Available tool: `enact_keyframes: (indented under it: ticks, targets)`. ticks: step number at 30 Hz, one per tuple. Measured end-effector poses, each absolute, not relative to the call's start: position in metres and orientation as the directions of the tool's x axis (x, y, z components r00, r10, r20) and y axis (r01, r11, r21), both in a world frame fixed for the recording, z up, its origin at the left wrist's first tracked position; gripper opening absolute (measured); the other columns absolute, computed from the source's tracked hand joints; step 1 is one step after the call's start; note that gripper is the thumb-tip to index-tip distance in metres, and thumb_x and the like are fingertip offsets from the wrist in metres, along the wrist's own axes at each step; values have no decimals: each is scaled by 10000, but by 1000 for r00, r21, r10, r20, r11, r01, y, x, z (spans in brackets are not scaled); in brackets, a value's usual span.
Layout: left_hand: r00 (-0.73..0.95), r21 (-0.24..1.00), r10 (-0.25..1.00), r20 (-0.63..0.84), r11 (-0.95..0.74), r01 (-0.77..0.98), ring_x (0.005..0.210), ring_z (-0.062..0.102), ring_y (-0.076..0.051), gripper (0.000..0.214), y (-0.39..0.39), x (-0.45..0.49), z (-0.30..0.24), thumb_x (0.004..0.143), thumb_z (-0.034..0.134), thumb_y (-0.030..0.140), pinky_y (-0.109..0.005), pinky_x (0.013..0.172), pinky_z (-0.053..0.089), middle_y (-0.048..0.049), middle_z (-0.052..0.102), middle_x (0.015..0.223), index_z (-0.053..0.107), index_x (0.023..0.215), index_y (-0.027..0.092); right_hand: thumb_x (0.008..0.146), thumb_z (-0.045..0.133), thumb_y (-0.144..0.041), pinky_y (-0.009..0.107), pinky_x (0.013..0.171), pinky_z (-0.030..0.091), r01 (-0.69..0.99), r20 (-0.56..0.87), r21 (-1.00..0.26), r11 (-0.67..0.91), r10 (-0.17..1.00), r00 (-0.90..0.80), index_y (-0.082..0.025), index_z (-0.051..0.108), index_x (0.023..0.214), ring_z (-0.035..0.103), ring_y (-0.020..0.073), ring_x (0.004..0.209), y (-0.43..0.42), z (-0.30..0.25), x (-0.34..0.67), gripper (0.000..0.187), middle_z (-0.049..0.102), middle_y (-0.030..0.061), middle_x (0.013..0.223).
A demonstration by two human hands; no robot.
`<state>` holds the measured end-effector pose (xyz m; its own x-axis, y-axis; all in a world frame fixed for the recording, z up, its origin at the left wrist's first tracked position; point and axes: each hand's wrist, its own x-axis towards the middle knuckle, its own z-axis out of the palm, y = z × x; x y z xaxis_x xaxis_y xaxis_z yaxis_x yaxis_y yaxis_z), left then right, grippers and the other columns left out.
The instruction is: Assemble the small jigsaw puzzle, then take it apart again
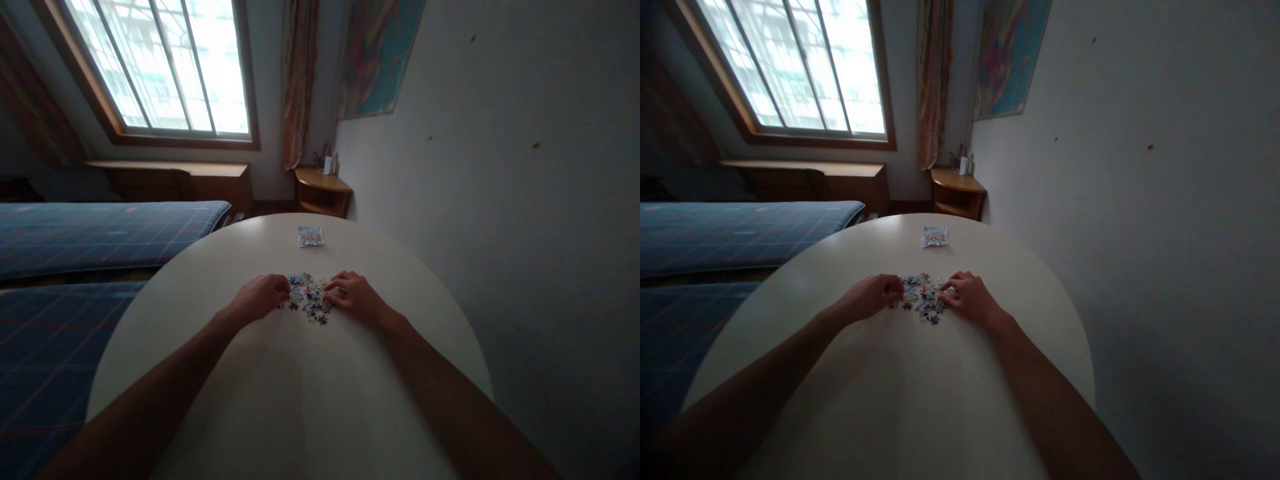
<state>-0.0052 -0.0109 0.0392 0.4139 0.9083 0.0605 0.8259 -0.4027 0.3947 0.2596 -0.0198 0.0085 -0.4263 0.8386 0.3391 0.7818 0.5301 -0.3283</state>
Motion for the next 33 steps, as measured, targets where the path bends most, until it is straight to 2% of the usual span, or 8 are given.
enact_keyframes:
  ticks: [6,10,15,20,29,33]
  targets:
    - [367,361,923,119,-385,849,793,651,-183,158,-12,-4,42,871,593,291,-256,651,410,-26,730,897,707,961,228,835,694,-290,357,879,441,777,325,-332,536,838,-439,-254,756,941,618,218,965,-20,8,259,128,687,72,1042]
    - [346,315,925,154,-378,871,813,654,-186,171,-12,-4,40,887,565,282,-259,673,429,-24,731,935,714,962,243,834,695,-290,354,879,443,777,322,-332,534,839,-439,-248,752,924,615,218,970,-21,9,259,114,684,74,1038]
    - [353,233,912,208,-397,888,941,628,-213,196,-13,-4,41,905,519,232,-277,745,449,-45,709,1000,713,931,238,825,702,-298,359,876,445,776,317,-327,539,836,-447,-243,749,898,617,224,972,-20,9,260,102,686,75,1034]
    - [421,196,895,147,-443,875,927,642,-213,161,-13,-7,39,864,570,195,-274,744,459,-30,716,948,724,868,244,832,686,-307,368,897,438,786,302,-314,532,841,-449,-246,752,901,621,234,1006,-20,11,264,112,693,79,1056]
    - [493,218,865,97,-501,837,972,630,-224,145,-15,-6,37,860,630,338,-284,794,472,-36,705,1001,738,924,264,814,709,-291,384,919,427,795,263,-312,520,851,-454,-256,759,916,626,231,1011,-20,14,272,119,692,75,1083]
    - [549,241,830,96,-555,796,976,621,-231,153,-13,-6,34,873,619,326,-302,837,467,-57,695,984,736,924,243,799,728,-270,375,910,436,776,286,-329,537,840,-460,-258,761,890,631,225,999,-19,14,272,98,697,67,1052]
